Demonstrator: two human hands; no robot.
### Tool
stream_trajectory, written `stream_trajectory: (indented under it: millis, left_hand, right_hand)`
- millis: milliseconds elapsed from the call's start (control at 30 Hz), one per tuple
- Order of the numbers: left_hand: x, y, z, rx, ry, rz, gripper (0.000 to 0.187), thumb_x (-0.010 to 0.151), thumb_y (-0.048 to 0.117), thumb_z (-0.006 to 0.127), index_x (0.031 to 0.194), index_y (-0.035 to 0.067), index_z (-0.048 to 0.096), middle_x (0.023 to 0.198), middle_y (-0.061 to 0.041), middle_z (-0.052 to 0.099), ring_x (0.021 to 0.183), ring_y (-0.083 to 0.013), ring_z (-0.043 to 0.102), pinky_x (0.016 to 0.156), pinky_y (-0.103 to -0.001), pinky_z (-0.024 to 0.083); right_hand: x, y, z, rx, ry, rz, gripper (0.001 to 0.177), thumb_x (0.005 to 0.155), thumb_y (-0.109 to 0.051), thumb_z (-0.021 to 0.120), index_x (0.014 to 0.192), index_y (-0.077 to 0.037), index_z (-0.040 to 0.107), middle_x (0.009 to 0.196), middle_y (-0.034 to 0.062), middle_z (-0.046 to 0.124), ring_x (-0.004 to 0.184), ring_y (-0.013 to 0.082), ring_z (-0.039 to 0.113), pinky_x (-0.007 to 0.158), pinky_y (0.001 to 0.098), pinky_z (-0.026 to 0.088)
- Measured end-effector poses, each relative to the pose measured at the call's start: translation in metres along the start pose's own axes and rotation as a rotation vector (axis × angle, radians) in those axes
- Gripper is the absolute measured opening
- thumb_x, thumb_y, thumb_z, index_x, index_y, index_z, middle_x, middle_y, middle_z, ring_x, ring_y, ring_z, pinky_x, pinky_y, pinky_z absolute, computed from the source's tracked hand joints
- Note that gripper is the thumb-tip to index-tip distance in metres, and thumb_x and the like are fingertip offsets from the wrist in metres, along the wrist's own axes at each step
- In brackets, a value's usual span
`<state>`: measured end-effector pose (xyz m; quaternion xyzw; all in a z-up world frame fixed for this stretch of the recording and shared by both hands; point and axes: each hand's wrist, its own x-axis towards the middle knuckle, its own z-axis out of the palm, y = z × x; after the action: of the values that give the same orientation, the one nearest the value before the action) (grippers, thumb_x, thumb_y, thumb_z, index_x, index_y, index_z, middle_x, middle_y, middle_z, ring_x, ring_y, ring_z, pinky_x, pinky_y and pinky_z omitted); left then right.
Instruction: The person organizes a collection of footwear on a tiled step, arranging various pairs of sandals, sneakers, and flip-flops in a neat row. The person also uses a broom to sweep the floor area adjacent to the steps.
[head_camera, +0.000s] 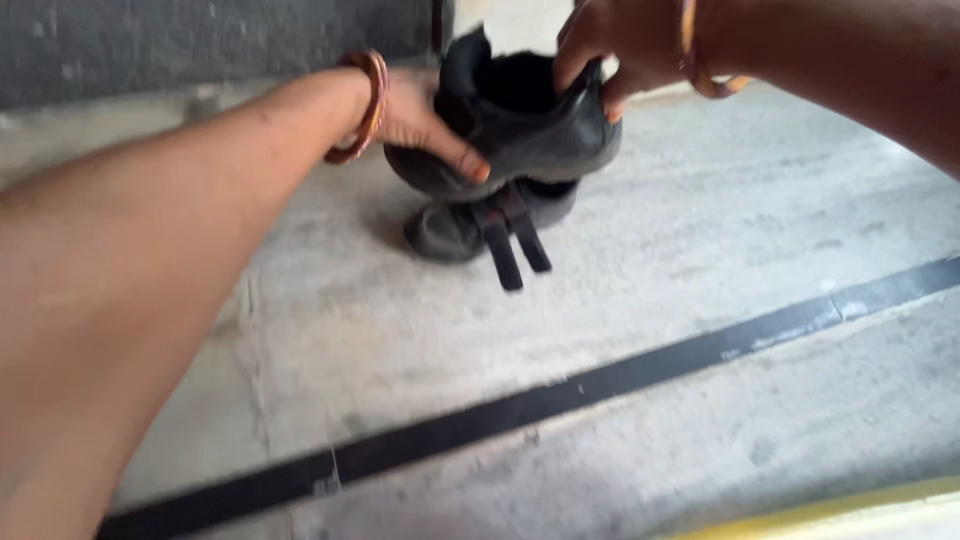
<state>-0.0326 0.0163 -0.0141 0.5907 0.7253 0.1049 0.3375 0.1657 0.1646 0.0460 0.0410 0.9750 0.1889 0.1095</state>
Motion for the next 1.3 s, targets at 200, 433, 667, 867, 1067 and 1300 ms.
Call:
stream_trajectory:
  millis: [200, 433, 667, 867, 1067, 1300]
  left_hand:
    - [-0.041, 0.012, 0.021, 0.097, 0.073, -0.197, 0.100, 0.054, 0.052, 0.089, 0.142, 0.012, 0.062, 0.137, -0.012, 0.070, 0.127, -0.0284, 0.066, 0.108, -0.041, 0.051]
    - [-0.073, 0.048, 0.051, 0.339, -0.280, -0.246, 0.102, 0.050, 0.053, 0.086, 0.145, 0.023, 0.060, 0.137, -0.008, 0.072, 0.123, -0.0288, 0.069, 0.101, -0.044, 0.056]
    - [-0.057, 0.068, 0.100, 0.396, -0.115, -0.247, 0.120, 0.056, 0.050, 0.094, 0.158, 0.019, 0.038, 0.153, -0.013, 0.051, 0.134, -0.0359, 0.056, 0.107, -0.049, 0.052]
    - [-0.030, 0.075, 0.102, 0.575, -0.061, -0.156, 0.113, 0.058, 0.042, 0.095, 0.156, 0.031, 0.040, 0.161, -0.003, 0.037, 0.142, -0.0322, 0.045, 0.111, -0.052, 0.047]
    - [0.045, 0.077, 0.104, 0.615, 0.365, -0.043, 0.059, 0.088, 0.027, 0.077, 0.143, 0.033, 0.059, 0.162, -0.010, 0.035, 0.150, -0.0403, 0.030, 0.123, -0.053, 0.031]
    - [0.016, 0.124, 0.112, 0.330, 0.294, -0.292, 0.074, 0.078, 0.020, 0.087, 0.140, 0.007, 0.050, 0.153, -0.020, 0.033, 0.137, -0.0396, 0.044, 0.110, -0.045, 0.046]
  right_hand:
    - [-0.033, 0.009, 0.032, 0.668, 0.200, 0.154, 0.055, 0.090, -0.013, 0.071, 0.142, -0.027, 0.061, 0.135, 0.0011, 0.064, 0.118, 0.0229, 0.066, 0.096, 0.0397, 0.058]
    - [0.018, -0.014, 0.117, 0.282, -0.131, 0.123, 0.068, 0.086, -0.025, 0.077, 0.147, -0.035, 0.051, 0.147, 0.0016, 0.056, 0.133, 0.0282, 0.056, 0.113, 0.0453, 0.045]
    - [0.038, -0.064, 0.150, 0.070, -0.285, 0.275, 0.047, 0.098, -0.032, 0.067, 0.144, -0.028, 0.059, 0.129, 0.0094, 0.073, 0.122, 0.0312, 0.069, 0.114, 0.0480, 0.046]
    - [0.003, -0.053, 0.137, 0.465, -0.222, 0.655, 0.051, 0.085, -0.047, 0.076, 0.130, -0.023, 0.068, 0.124, 0.0146, 0.071, 0.109, 0.0366, 0.072, 0.095, 0.0505, 0.057]
    - [-0.040, -0.019, 0.174, 0.425, -0.300, 0.484, 0.066, 0.084, -0.057, 0.079, 0.129, -0.010, 0.070, 0.117, 0.0145, 0.073, 0.104, 0.0316, 0.070, 0.093, 0.0441, 0.054]
    - [-0.051, -0.013, 0.146, 0.732, -0.502, 0.596, 0.065, 0.075, -0.058, 0.081, 0.119, -0.010, 0.077, 0.106, 0.0115, 0.081, 0.091, 0.0231, 0.078, 0.085, 0.0360, 0.062]
